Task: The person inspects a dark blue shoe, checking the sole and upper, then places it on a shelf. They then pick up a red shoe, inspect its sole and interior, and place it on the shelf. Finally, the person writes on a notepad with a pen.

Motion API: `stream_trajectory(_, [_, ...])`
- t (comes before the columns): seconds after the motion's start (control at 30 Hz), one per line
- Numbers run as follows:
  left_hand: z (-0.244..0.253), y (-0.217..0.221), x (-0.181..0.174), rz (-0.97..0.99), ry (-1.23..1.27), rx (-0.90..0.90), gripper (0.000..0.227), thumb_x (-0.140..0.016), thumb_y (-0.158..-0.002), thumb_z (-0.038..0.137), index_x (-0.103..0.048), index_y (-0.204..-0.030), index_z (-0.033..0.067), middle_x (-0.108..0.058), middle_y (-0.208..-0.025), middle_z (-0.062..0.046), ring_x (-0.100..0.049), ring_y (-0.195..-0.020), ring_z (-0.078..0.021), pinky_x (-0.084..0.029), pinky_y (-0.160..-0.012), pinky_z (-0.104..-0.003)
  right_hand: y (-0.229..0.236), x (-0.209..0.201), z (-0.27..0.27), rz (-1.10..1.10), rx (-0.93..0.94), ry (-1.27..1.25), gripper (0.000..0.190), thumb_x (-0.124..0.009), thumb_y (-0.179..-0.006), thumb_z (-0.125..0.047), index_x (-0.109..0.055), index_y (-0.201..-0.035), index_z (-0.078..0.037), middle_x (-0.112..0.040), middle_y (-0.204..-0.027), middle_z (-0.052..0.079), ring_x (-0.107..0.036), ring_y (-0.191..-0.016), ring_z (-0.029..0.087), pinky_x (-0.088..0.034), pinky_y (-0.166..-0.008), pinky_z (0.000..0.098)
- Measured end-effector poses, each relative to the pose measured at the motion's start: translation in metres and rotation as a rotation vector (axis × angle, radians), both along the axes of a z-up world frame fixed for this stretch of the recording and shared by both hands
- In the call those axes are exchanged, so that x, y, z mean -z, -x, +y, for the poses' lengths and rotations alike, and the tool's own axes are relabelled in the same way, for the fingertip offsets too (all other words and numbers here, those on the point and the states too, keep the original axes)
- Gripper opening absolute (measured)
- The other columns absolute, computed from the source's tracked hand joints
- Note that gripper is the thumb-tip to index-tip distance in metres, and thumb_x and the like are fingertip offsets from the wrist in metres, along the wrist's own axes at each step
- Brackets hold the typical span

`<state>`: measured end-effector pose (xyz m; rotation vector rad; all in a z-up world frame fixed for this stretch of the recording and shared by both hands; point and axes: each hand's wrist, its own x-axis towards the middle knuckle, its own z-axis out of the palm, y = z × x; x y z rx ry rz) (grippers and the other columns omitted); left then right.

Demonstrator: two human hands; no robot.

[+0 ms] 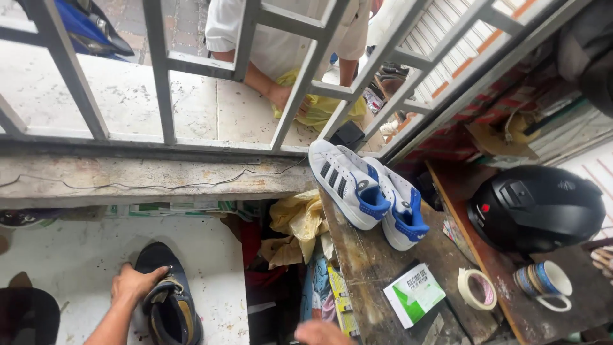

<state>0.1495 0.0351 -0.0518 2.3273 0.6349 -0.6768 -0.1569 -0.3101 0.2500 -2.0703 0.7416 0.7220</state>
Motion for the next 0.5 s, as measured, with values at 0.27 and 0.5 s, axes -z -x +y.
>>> stream_trajectory(0.27, [0.016,0.026,-0.039,-0.11,-0.014,0.155,0.11,-0.082,-0.068,0.054,-0.042,-0.158,0.0049,-0.056,-0.152,-0.025,-0.051,-0.141,-0.042,-0.039,-0.115,-0.047,-0.012,-0.124,0.044,-1.185,-0.548,0.473,0.046,-0.069,-0.098,-0.037,-0.061,-0.141,-0.025,-0.056,-0.146,0.005,-0.048,-0.14,0.027,-0.03,-0.115,0.0613])
stream_trajectory(0.5, [0.04,0.081,-0.007,-0.194,0.047,-0.065,0.09,-0.078,-0.078,0.049,-0.052,-0.154,0.0079,-0.064,-0.138,-0.022,-0.064,-0.117,-0.0391,-0.044,-0.1,-0.048,-0.046,-0.161,-0.044,-1.318,-0.933,0.928,0.082,-0.046,-0.096,-0.083,-0.019,-0.161,-0.042,-0.007,-0.174,0.013,-0.003,-0.163,0.036,0.002,-0.118,0.0857])
